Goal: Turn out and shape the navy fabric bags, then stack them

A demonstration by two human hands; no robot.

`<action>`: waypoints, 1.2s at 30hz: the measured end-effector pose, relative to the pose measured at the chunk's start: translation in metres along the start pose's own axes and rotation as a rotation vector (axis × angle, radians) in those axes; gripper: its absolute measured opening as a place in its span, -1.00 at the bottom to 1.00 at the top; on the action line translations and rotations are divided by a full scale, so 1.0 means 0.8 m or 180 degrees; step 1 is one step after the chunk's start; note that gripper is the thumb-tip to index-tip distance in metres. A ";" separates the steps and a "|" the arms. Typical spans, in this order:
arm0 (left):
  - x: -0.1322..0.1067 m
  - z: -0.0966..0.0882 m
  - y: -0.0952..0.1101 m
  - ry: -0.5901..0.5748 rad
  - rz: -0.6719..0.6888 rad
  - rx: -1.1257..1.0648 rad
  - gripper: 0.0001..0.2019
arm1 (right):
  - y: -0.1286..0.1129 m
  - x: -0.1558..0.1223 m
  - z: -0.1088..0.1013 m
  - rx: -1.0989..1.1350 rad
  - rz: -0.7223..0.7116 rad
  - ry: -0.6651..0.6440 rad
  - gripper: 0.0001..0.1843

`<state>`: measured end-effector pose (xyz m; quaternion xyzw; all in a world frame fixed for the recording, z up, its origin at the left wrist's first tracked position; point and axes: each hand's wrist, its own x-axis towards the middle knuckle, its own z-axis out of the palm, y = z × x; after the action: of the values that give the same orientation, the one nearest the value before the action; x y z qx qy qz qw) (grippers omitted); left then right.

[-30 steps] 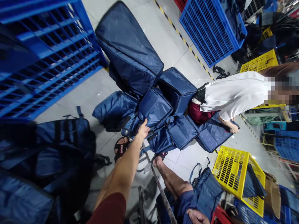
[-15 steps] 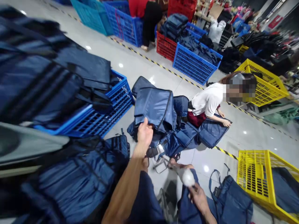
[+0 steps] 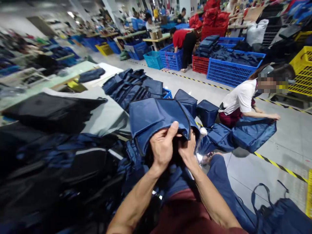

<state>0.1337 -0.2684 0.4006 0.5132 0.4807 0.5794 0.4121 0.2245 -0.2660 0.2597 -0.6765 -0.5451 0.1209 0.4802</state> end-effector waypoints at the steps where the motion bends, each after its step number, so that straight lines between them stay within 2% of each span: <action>1: -0.001 -0.020 0.017 0.0001 0.0151 0.0304 -0.55 | 0.001 -0.003 -0.013 0.0034 -0.0063 -0.0058 -0.25; 3: 0.002 -0.062 0.047 0.0001 0.0533 0.0880 -0.53 | 0.002 -0.007 -0.051 0.0047 -0.0363 -0.0315 -0.21; 5: 0.007 -0.102 0.068 -0.0058 0.1052 0.1341 -0.50 | -0.004 -0.009 -0.104 -0.0077 -0.0768 -0.0562 -0.15; 8: 0.006 -0.135 0.084 -0.0335 0.2114 0.1597 -0.28 | -0.018 -0.021 -0.193 -0.0246 -0.1011 -0.0887 -0.18; 9: 0.005 -0.136 0.086 -0.0431 0.2474 0.1532 -0.22 | -0.021 -0.028 -0.221 -0.0283 -0.0977 -0.0981 -0.22; 11: 0.007 -0.123 0.087 -0.0700 0.3046 0.1295 -0.19 | -0.023 -0.042 -0.271 -0.0390 -0.0806 -0.0998 -0.35; 12: 0.012 -0.109 0.086 -0.0878 0.3141 0.1187 -0.22 | -0.021 -0.046 -0.291 -0.0473 -0.0695 -0.0898 -0.43; 14: 0.031 -0.068 0.077 -0.1343 0.2834 0.1064 -0.34 | -0.012 -0.044 -0.318 -0.0678 -0.0434 -0.0550 -0.57; 17: 0.072 0.005 0.044 -0.2122 0.1803 0.0861 -0.53 | 0.011 -0.019 -0.327 -0.0793 0.0019 -0.0255 -0.78; 18: 0.085 0.026 0.029 -0.2451 0.1571 0.0833 -0.57 | 0.020 -0.009 -0.325 -0.0756 0.0165 -0.0266 -0.78; 20: 0.106 0.054 0.002 -0.3073 0.1429 0.0937 -0.60 | 0.032 0.007 -0.317 -0.0658 0.0383 -0.0269 -0.72; 22: 0.116 0.058 -0.015 -0.3473 0.1565 0.1206 -0.51 | 0.037 0.015 -0.312 -0.0628 0.0504 -0.0169 -0.69; 24: 0.109 0.041 -0.019 -0.3575 0.1780 0.1507 -0.44 | 0.034 0.017 -0.312 -0.0669 0.0572 -0.0089 -0.66; 27: 0.061 0.002 -0.015 -0.3618 0.2116 0.2178 -0.31 | 0.026 0.017 -0.318 -0.0785 0.0678 -0.0136 -0.64; 30: -0.023 -0.025 -0.023 -0.3544 0.2377 0.2838 -0.19 | 0.018 0.014 -0.317 -0.0929 0.0777 -0.0225 -0.68; 33: -0.108 -0.027 -0.051 -0.3464 0.2451 0.2901 -0.27 | 0.008 0.006 -0.302 -0.1184 0.0867 -0.0257 -0.73; 36: -0.158 -0.007 -0.098 -0.3297 0.2139 0.2904 -0.34 | -0.003 -0.007 -0.282 -0.1373 0.0895 -0.0466 -0.74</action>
<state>0.1434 -0.3764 0.2984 0.9569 0.2359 0.1033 0.1340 0.3760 -0.3881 0.3743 -0.8217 -0.4922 0.1161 0.2627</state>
